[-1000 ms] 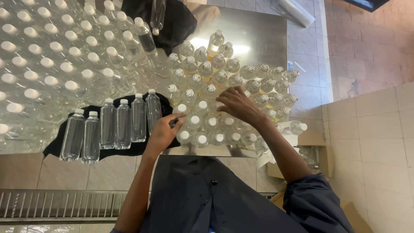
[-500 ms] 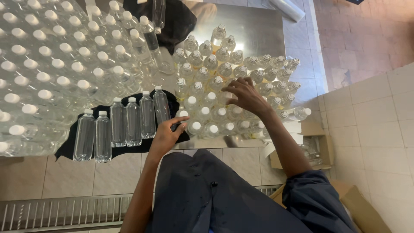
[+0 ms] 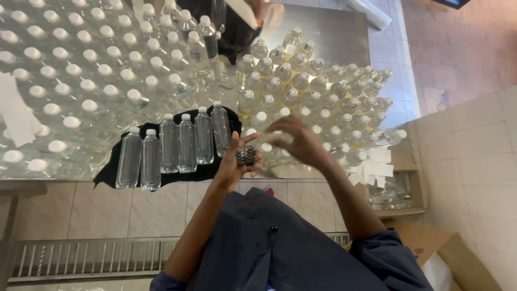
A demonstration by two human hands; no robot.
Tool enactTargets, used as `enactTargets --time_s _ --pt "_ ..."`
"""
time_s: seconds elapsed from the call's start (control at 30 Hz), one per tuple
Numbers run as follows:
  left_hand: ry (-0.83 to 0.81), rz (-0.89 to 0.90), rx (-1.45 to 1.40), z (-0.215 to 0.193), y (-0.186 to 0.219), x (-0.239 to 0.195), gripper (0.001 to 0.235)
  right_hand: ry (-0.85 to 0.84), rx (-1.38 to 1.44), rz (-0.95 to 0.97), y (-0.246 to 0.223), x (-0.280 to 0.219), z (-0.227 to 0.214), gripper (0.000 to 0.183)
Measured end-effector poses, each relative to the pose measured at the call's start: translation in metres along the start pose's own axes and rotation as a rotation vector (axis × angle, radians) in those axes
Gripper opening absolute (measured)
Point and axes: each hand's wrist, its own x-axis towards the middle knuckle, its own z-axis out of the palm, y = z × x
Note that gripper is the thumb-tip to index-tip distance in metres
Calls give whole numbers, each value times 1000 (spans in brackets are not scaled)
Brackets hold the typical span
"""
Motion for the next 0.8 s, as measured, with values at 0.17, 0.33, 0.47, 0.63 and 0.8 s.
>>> enactTargets --time_s 0.17,0.33,0.47,0.63,0.8 --pt "-23 12 41 -13 -15 -11 98 -13 34 -9 -32 0 70 33" --pt "36 -54 74 -36 -21 -28 86 45 248 136 -43 -8 99 18" --pt "73 -76 159 -51 -16 -43 88 113 323 158 -65 -10 113 23" --pt "36 -111 180 -66 -18 -52 86 168 428 260 -83 -17 120 25" --pt "50 -138 223 -72 -20 -61 84 109 480 264 -97 -24 115 21"
